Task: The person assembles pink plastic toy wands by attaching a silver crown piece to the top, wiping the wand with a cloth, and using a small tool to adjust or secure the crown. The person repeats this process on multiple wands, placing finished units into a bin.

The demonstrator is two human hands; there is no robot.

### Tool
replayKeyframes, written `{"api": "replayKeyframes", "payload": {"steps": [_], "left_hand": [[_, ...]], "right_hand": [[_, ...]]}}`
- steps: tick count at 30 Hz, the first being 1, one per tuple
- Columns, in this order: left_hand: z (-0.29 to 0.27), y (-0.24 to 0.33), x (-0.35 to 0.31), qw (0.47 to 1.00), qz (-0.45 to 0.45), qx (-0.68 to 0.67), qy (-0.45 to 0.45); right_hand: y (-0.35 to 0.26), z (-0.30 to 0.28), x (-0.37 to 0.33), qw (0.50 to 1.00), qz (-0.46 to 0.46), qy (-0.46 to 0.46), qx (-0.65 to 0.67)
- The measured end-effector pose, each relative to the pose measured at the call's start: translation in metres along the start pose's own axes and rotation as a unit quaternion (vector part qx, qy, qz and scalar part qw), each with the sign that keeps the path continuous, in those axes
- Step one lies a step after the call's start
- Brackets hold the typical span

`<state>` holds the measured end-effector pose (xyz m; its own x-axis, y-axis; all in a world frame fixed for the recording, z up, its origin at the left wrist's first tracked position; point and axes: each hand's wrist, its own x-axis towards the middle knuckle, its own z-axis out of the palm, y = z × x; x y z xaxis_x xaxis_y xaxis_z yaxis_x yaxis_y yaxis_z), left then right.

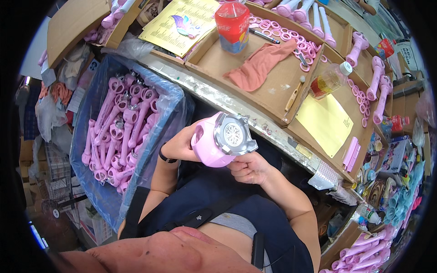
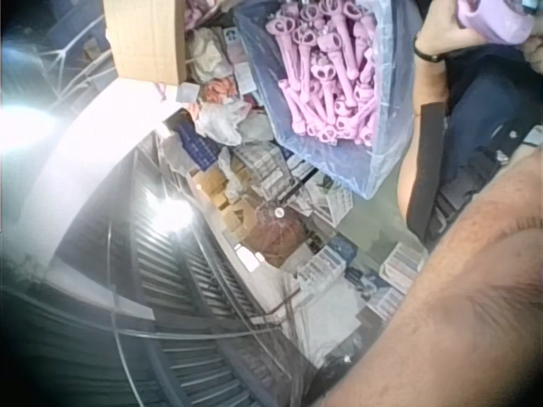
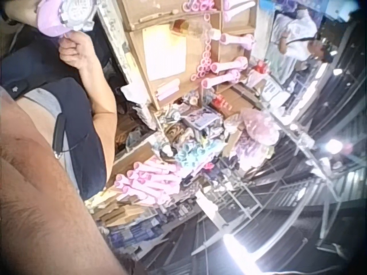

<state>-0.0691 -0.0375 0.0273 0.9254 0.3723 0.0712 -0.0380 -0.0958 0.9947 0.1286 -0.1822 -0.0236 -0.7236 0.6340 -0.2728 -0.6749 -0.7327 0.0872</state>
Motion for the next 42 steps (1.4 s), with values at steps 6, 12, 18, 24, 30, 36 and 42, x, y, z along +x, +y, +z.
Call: {"api": "replayKeyframes", "payload": {"steps": [6, 12, 18, 24, 30, 36, 42], "left_hand": [[0.003, -0.013, 0.000, 0.997, 0.007, -0.022, 0.070], [0.016, -0.046, 0.017, 0.981, -0.032, -0.015, 0.193], [0.000, -0.042, 0.003, 0.982, -0.045, -0.097, 0.157], [-0.005, -0.037, 0.002, 0.983, -0.075, -0.056, 0.156], [-0.010, -0.042, -0.003, 0.975, -0.130, -0.114, 0.136], [-0.020, -0.050, 0.000, 0.954, 0.014, -0.241, 0.175], [-0.003, -0.037, 0.005, 0.943, 0.023, -0.215, 0.254]], "right_hand": [[-0.008, 0.027, -0.002, 0.998, -0.039, -0.005, -0.055], [-0.029, 0.065, 0.020, 0.994, -0.086, -0.062, 0.013], [-0.022, 0.077, 0.035, 0.994, -0.073, -0.061, 0.046], [-0.017, 0.084, 0.034, 0.995, -0.067, -0.038, 0.055], [-0.015, 0.076, 0.031, 0.994, -0.073, -0.060, 0.047], [-0.012, 0.075, 0.030, 0.998, -0.034, -0.033, -0.036], [-0.030, 0.077, 0.018, 0.966, -0.118, 0.083, -0.213]]}}
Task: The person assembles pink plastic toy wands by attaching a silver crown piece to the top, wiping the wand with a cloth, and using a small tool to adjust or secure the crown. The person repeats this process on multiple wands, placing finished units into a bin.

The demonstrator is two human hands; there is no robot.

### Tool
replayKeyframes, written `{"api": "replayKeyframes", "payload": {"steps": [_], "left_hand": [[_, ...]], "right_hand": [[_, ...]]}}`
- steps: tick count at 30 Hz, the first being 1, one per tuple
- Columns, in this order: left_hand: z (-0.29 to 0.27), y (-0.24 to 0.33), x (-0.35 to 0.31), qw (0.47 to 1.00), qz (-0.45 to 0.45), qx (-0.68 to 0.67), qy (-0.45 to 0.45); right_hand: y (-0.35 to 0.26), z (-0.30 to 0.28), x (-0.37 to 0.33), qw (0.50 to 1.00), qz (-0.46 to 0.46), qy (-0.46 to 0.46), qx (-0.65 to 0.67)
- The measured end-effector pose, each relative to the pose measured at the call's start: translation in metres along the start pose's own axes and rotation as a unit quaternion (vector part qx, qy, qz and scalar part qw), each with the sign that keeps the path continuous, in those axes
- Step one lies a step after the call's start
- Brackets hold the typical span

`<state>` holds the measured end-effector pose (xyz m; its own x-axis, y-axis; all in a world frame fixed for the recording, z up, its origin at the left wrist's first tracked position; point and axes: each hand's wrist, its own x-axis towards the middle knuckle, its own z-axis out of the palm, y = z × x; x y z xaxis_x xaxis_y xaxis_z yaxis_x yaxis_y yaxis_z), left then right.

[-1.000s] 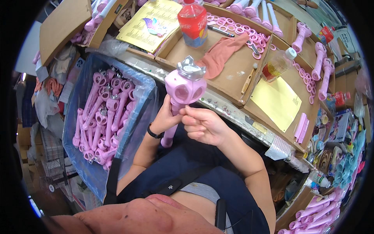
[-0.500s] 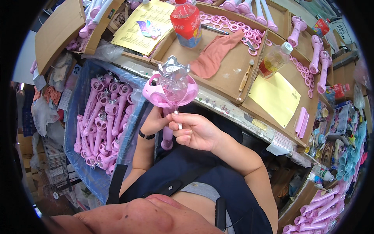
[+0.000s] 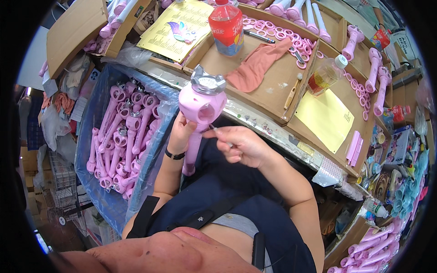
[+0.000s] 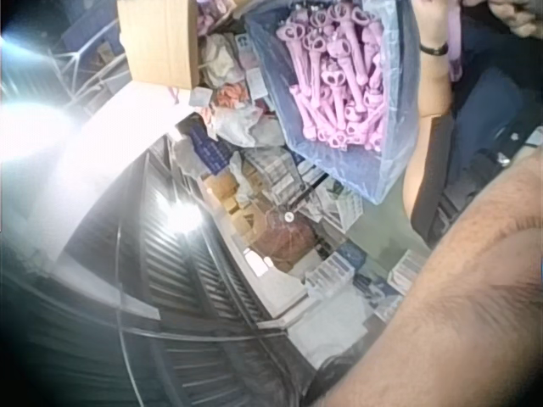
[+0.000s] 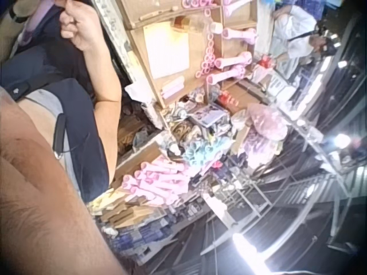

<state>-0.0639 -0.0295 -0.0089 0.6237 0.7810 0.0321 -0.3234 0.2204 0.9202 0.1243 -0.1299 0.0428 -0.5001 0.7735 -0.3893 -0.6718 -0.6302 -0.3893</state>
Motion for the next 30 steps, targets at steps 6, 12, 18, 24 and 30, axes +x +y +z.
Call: {"api": "replayKeyframes", "payload": {"steps": [6, 12, 18, 24, 30], "left_hand": [[0.017, -0.002, -0.003, 0.992, 0.057, 0.105, 0.027], [0.020, -0.003, -0.006, 0.983, 0.101, 0.152, 0.033], [0.020, 0.001, -0.011, 0.961, 0.121, 0.247, 0.017], [0.018, -0.003, -0.001, 0.977, 0.058, 0.203, 0.006], [0.001, 0.009, 0.013, 0.995, -0.082, -0.057, 0.026]], "right_hand": [[0.018, -0.014, 0.010, 0.720, -0.316, 0.269, -0.556], [0.028, -0.023, 0.016, 0.515, -0.475, 0.282, -0.655], [0.020, -0.031, 0.012, 0.904, -0.255, 0.212, -0.271], [0.022, -0.030, 0.011, 0.973, -0.097, 0.201, -0.062], [0.026, 0.001, 0.008, 0.542, -0.439, 0.354, -0.623]]}}
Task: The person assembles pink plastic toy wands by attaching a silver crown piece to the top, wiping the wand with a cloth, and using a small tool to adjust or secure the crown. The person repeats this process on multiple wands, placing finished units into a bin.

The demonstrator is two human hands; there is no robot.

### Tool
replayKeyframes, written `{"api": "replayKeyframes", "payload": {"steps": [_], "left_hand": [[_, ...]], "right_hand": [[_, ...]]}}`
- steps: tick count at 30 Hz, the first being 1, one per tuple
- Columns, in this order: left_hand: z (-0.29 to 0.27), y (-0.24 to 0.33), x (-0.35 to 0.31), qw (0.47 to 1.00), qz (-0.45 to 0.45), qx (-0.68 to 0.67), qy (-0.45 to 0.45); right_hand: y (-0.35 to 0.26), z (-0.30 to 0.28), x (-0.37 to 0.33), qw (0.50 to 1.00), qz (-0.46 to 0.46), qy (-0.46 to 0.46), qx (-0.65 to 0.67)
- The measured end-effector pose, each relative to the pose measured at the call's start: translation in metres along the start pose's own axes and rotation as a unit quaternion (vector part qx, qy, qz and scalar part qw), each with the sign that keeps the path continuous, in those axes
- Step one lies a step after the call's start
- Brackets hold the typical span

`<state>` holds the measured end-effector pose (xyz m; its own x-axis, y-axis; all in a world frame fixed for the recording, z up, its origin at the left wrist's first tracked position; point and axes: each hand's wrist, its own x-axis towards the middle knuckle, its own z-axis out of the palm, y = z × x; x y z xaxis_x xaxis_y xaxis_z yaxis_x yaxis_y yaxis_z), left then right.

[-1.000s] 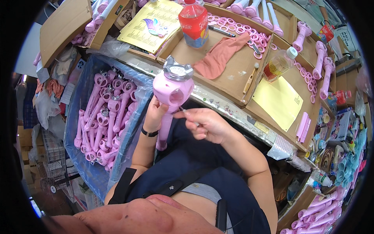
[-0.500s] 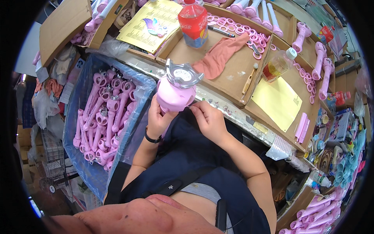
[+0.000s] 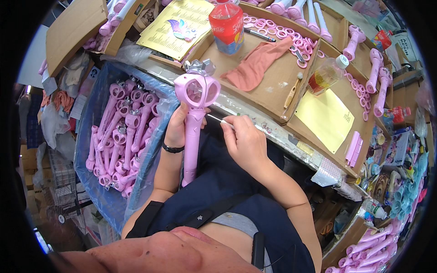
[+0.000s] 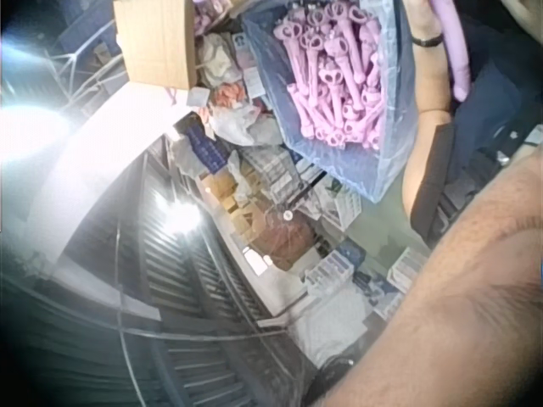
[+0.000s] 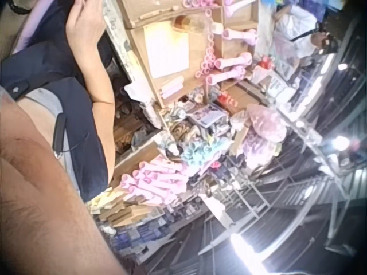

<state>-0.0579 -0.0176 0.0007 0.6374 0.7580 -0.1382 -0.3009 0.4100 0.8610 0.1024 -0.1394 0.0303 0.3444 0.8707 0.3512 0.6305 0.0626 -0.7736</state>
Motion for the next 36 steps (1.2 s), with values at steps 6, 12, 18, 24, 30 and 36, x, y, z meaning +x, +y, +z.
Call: {"api": "replayKeyframes", "payload": {"steps": [6, 12, 18, 24, 30, 36], "left_hand": [[0.004, -0.002, -0.001, 0.998, -0.032, -0.054, -0.023], [0.007, 0.000, -0.005, 0.998, -0.036, -0.045, -0.008], [0.010, 0.002, -0.005, 0.999, -0.029, -0.028, 0.006], [0.015, 0.002, -0.011, 1.000, -0.006, -0.015, 0.005], [0.016, -0.003, -0.009, 0.979, 0.113, 0.168, 0.035], [0.013, -0.013, -0.002, 0.952, 0.139, 0.267, 0.061]], "right_hand": [[-0.015, 0.000, 0.014, 0.990, -0.121, 0.053, -0.043], [-0.013, 0.002, 0.017, 0.985, -0.151, 0.050, -0.073], [-0.014, 0.001, 0.016, 0.981, -0.160, 0.055, -0.090], [-0.012, 0.003, 0.015, 0.981, -0.169, 0.047, -0.083], [0.011, 0.006, 0.017, 0.995, -0.022, -0.032, 0.096], [0.027, 0.023, 0.012, 0.997, -0.078, 0.026, -0.002]]}}
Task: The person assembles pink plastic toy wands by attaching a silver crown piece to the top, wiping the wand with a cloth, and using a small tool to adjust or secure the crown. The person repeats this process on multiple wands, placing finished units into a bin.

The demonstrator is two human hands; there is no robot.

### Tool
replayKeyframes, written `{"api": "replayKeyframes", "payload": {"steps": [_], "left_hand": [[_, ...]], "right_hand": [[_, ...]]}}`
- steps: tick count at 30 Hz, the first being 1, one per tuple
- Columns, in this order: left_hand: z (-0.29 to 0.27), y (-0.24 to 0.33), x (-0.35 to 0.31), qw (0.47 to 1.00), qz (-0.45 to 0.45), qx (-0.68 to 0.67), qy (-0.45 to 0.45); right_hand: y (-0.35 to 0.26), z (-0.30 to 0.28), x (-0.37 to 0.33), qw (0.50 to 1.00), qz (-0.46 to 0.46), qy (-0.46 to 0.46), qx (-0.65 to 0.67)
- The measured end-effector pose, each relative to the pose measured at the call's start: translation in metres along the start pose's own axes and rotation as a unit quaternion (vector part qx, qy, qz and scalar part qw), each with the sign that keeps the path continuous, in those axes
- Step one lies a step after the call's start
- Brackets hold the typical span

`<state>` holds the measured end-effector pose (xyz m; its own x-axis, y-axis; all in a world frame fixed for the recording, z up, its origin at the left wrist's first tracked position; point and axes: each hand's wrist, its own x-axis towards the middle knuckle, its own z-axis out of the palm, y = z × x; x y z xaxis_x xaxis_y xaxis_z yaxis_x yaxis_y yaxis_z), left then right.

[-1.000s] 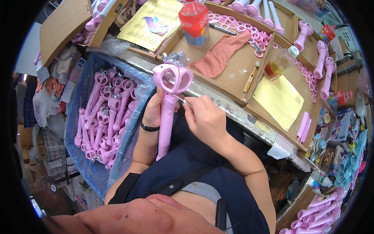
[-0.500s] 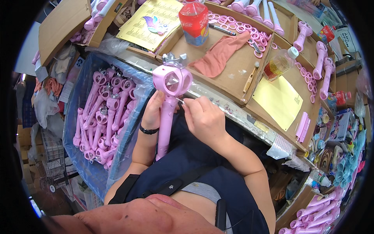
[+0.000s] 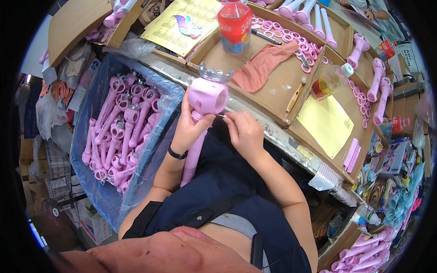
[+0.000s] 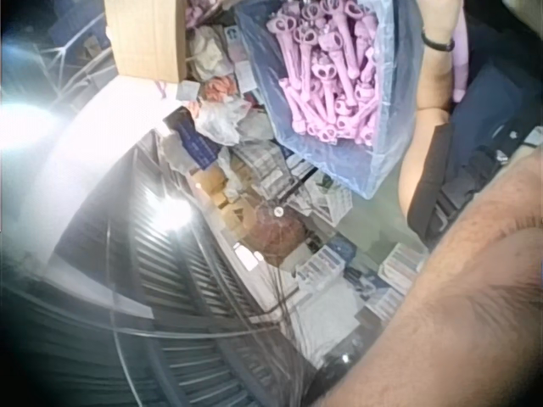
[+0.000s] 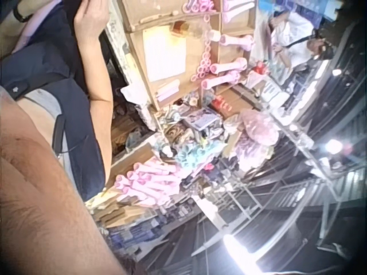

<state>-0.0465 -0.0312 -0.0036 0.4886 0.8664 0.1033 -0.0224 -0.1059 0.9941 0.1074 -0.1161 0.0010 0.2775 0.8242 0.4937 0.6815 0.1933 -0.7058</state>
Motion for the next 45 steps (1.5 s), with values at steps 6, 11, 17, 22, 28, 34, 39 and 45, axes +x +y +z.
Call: {"api": "replayKeyframes", "payload": {"steps": [6, 11, 17, 22, 28, 34, 39, 45], "left_hand": [[0.002, -0.002, -0.005, 0.998, 0.028, 0.054, 0.011], [0.004, 0.000, -0.004, 0.996, 0.047, 0.079, 0.018], [0.004, 0.005, -0.006, 0.996, 0.039, 0.078, 0.019], [0.002, 0.011, -0.007, 0.982, 0.103, 0.159, 0.017], [0.008, 0.017, -0.014, 0.973, 0.065, 0.217, 0.039], [0.006, 0.014, -0.012, 0.949, 0.145, 0.280, 0.018], [0.006, 0.009, 0.000, 0.970, 0.185, 0.152, 0.041], [0.003, 0.014, -0.011, 0.963, 0.141, 0.228, 0.030]], "right_hand": [[0.000, 0.001, -0.009, 0.986, 0.126, -0.046, 0.099], [-0.004, 0.003, -0.014, 0.968, 0.207, -0.040, 0.140], [-0.010, -0.003, -0.013, 0.993, 0.094, -0.029, 0.068], [-0.004, -0.009, -0.010, 0.946, 0.222, -0.105, 0.214], [0.005, -0.009, -0.007, 0.860, 0.341, -0.153, 0.348], [0.011, -0.022, 0.000, 0.602, 0.526, -0.231, 0.555], [0.003, -0.007, -0.015, 0.996, -0.085, -0.029, -0.028], [0.009, -0.016, -0.005, 0.802, 0.379, -0.209, 0.412]]}}
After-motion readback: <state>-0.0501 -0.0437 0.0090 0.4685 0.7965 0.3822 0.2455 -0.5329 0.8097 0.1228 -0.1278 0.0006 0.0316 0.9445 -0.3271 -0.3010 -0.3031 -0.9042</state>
